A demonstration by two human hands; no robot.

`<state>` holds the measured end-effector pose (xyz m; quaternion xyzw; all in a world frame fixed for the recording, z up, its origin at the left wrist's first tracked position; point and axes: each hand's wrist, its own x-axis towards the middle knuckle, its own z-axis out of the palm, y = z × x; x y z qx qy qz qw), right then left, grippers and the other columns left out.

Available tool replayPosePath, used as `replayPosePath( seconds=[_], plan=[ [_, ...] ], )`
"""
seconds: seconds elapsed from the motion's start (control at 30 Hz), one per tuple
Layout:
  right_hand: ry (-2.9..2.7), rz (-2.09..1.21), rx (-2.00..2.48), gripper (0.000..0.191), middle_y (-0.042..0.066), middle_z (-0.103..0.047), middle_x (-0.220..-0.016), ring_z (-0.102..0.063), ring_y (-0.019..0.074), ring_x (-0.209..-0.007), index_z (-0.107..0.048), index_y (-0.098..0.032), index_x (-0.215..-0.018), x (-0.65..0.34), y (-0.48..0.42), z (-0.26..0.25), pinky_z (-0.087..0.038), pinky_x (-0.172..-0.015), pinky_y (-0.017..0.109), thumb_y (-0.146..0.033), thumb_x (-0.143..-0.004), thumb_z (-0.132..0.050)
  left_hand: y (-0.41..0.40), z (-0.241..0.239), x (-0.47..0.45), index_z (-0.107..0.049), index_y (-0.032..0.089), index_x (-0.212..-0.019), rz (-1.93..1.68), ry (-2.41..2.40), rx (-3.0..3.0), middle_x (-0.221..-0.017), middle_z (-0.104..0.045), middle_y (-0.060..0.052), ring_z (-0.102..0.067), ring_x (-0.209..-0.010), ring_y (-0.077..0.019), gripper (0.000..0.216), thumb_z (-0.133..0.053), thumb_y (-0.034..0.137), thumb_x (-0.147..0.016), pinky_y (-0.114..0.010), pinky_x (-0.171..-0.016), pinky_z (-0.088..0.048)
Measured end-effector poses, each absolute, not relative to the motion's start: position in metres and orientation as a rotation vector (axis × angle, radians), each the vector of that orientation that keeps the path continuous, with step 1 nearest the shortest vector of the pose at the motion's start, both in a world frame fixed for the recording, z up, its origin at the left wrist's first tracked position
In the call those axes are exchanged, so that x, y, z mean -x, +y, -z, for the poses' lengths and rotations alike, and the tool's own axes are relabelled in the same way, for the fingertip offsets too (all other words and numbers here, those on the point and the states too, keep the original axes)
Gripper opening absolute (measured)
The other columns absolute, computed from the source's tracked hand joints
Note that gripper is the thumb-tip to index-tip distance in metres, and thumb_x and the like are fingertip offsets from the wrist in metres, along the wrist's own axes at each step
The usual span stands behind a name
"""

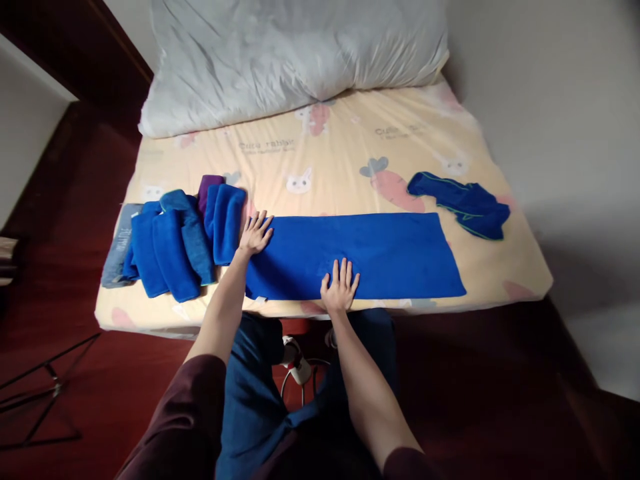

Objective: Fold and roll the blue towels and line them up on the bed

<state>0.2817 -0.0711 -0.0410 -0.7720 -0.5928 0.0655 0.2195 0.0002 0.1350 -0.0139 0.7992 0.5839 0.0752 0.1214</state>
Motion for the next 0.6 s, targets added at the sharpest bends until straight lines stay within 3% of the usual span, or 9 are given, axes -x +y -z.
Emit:
replayPosePath(
  seconds=[0.17,0.3,0.43,0.6],
  plan=[
    [-1.637,-0.171,2.135,0.059,0.013,-0.030,-0.170,-0.022,0.0288,-0.161,-0.042,-0.014,-0.161,-0.281,-0.070,0.041,-0.012,-0.129,0.063,-0.031,-0.105,-0.033,0.123,0.002,-0.012,-0.038,0.014,-0.163,-0.303,1.830,-2.290,-0.174,-0.021,-0.011,-0.007,-0.164,-0.0306,0.064,-0.035,0.040,-0.104,-0.054,-0.132,-0.004],
    [-1.638,-0.194,2.167,0.059,0.012,-0.029,-0.171,-0.020,0.0271,-0.161,-0.042,-0.015,-0.162,-0.280,-0.069,0.040,-0.011,-0.131,0.060,-0.033,-0.106,-0.033,0.052,0.004,-0.046,-0.035,0.015,-0.164,-0.415,1.884,-2.284,-0.176,-0.013,-0.008,0.003,-0.164,-0.0288,0.065,-0.034,0.044,-0.105,-0.054,-0.133,-0.002],
    [-1.668,-0.234,2.202,0.059,0.010,-0.025,-0.172,-0.018,0.0266,-0.162,-0.040,-0.015,-0.163,-0.281,-0.067,0.036,-0.010,-0.131,0.058,-0.034,-0.107,-0.033,-0.022,0.017,-0.065,-0.037,0.015,-0.163,-0.444,1.971,-2.171,-0.175,-0.017,-0.011,-0.006,-0.164,-0.0280,0.064,-0.033,0.043,-0.106,-0.053,-0.133,-0.008],
    [-1.693,-0.251,2.245,0.059,0.010,-0.023,-0.173,-0.016,0.0256,-0.162,-0.038,-0.017,-0.164,-0.282,-0.064,0.029,-0.008,-0.131,0.057,-0.035,-0.108,-0.031,-0.045,0.020,-0.073,-0.038,0.017,-0.163,-0.559,2.101,-1.996,-0.174,-0.019,-0.010,-0.012,-0.163,-0.0292,0.062,-0.035,0.038,-0.104,-0.056,-0.133,-0.007]
  ],
)
